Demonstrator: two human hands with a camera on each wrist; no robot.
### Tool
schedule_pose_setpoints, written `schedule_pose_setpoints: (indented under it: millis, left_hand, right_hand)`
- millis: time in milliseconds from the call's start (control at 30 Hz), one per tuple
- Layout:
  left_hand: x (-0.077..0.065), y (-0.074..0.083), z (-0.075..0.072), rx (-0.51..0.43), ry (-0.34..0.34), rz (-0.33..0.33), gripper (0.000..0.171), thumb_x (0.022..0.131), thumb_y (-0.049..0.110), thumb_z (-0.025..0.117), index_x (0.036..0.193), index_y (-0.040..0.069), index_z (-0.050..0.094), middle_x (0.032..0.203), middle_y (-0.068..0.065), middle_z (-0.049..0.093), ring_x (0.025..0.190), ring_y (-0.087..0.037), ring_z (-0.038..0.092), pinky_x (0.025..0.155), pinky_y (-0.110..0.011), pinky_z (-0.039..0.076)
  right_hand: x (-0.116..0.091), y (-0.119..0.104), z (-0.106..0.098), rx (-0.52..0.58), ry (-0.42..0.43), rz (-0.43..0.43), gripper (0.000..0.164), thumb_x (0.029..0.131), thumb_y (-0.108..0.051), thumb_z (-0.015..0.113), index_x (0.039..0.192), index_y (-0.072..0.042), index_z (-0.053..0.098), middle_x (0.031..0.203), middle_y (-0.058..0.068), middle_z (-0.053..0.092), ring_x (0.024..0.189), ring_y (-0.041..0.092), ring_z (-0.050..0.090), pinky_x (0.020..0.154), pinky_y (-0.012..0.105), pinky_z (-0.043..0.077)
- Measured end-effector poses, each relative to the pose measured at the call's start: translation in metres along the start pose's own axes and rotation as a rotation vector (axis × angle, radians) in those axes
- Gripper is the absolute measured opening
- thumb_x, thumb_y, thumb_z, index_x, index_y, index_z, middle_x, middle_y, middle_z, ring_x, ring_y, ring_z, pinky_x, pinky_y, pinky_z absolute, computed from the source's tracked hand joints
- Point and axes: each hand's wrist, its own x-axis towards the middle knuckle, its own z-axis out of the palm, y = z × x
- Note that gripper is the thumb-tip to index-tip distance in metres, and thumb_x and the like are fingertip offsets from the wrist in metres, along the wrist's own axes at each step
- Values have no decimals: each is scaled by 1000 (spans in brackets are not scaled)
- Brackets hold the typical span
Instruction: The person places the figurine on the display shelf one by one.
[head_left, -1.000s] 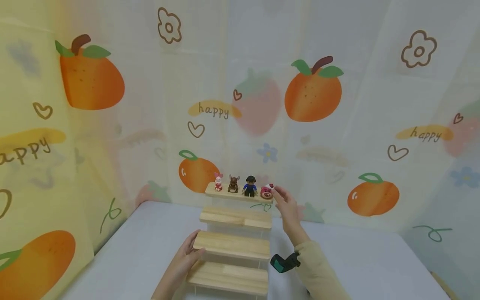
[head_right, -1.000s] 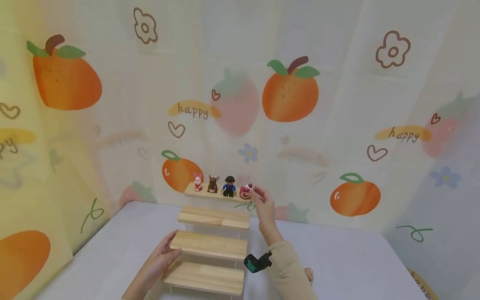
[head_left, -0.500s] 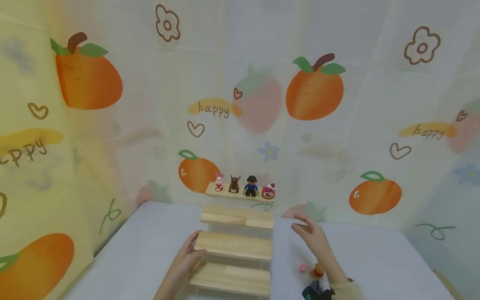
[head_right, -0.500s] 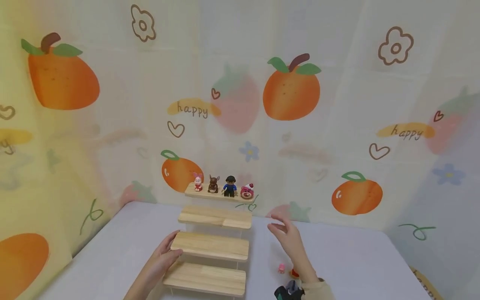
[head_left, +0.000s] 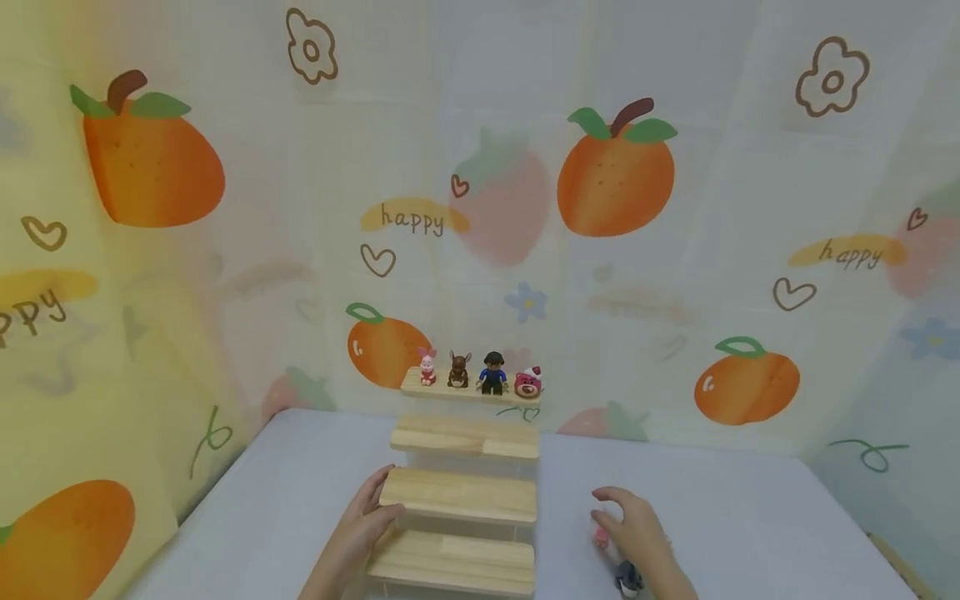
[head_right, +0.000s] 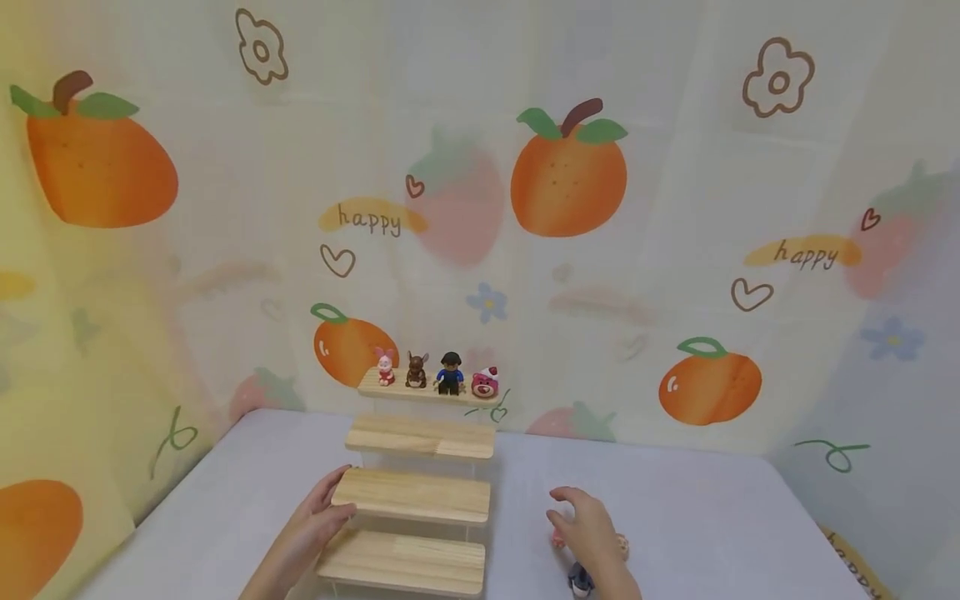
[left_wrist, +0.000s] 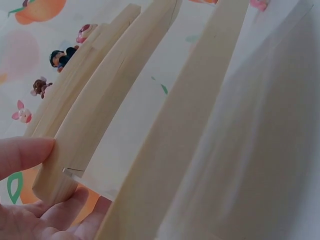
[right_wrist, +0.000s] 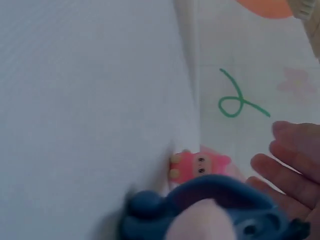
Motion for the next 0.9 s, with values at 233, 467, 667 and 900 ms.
schedule_pose_setpoints:
  millis: [233,467,667,900]
  left_hand:
    - [-1,-5,1,1,-7,25,70,85,12,58,140,4,15,145,-23,-6,125,-49,-6,94,-63,10]
    - [0,-2,3,5,30,19,69,84,13,59,140,7,18,146,-21,0,128,-45,4,97,-58,14]
    - [-3,-3,4,-2,21,27,68,86,11,57,140,5,16,146,-21,0,128,-44,2,98,-58,13]
    - [-5,-3,3,9,28,39,68,86,13,57,140,6,17,146,-21,-1,128,-45,2,97,-59,12]
  right_hand:
    - [-4,5,-8,-116,-115,14,19,74,-10,71,90,-1,67,88,8,65,89,31,59,83,51,40]
    - [-1,10,-6,-240,-198,-5,19,70,-14,75,83,-4,68,80,5,66,85,29,61,86,65,26]
    - [-5,13,-4,-225,-246,20,13,69,-10,74,78,-6,67,73,1,65,76,26,61,84,69,21]
    - [-5,14,-1,-239,-227,12,10,70,-12,74,73,-10,65,67,-4,62,68,20,59,81,67,26]
